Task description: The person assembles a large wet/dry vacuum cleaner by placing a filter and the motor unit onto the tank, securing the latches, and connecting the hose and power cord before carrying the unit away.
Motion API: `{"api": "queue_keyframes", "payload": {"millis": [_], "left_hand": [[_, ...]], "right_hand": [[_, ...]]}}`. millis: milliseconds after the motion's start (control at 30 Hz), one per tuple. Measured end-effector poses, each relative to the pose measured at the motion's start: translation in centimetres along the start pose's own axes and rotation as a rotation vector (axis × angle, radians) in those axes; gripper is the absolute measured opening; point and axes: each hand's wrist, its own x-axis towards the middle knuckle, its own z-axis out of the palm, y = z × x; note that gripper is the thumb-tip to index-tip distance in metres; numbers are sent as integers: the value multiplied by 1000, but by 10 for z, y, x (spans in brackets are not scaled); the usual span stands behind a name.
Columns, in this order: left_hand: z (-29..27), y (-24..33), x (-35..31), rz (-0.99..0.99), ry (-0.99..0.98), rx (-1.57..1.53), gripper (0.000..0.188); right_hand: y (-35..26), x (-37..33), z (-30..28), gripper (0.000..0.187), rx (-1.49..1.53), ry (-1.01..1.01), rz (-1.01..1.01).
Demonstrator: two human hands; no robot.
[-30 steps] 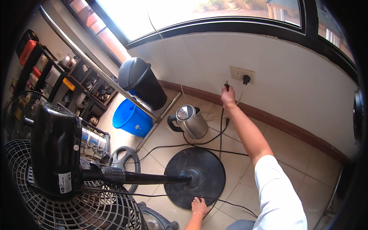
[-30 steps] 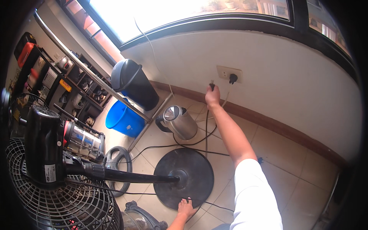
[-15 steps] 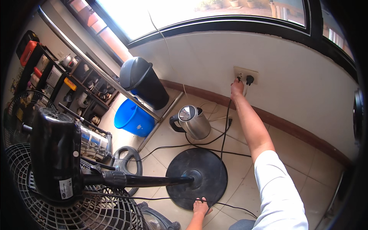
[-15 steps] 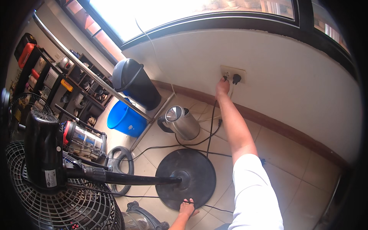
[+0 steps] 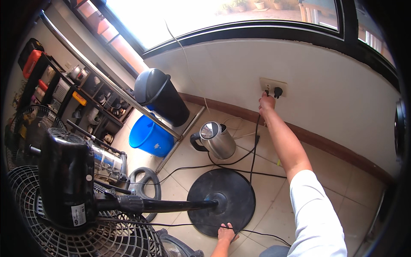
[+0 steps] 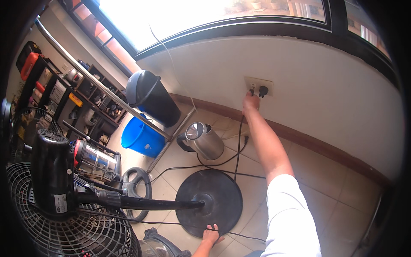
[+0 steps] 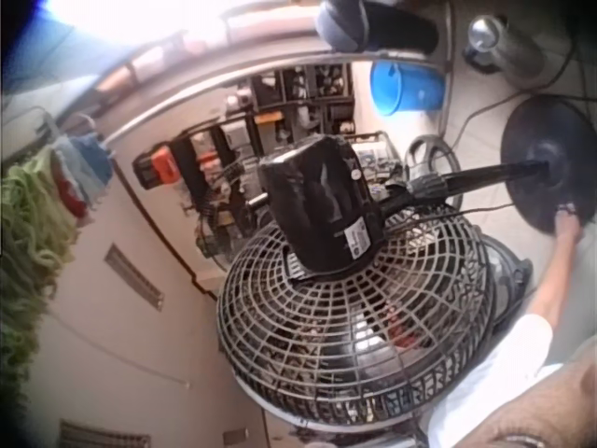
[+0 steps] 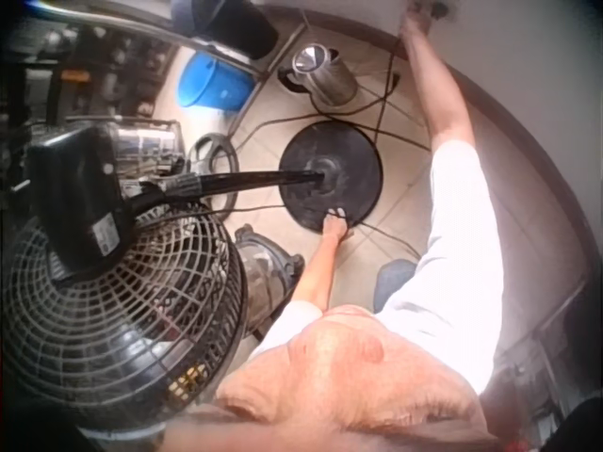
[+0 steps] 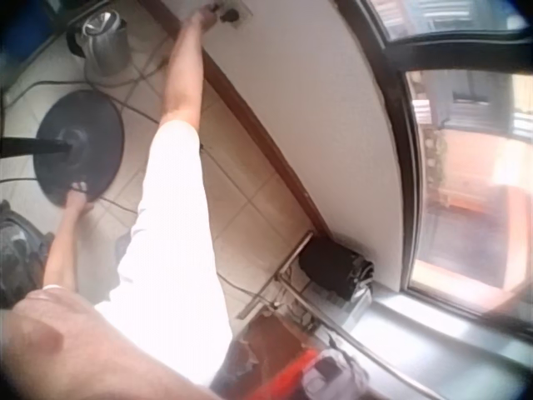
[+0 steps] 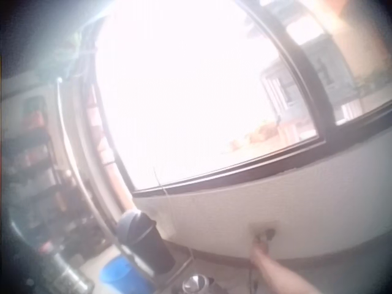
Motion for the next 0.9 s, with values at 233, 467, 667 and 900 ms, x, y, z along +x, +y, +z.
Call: {"api": "queue_keyframes", "payload": {"millis": [233,467,667,900], "left_hand": [[-3,3,-1,21,18,-18,93],[-8,7,-3,16,19,-24,93],[-6,5,-3,15,5,-26,93],[-24,9,-10,-21,-83,-35,90]], "right_hand": [[-7,5,-4,32,48,85,29],[4,24,-2,33,-40,63,-48],[6,33,2,38,-36,73,-28],[-34,18,11,34,46,250,109]]}}
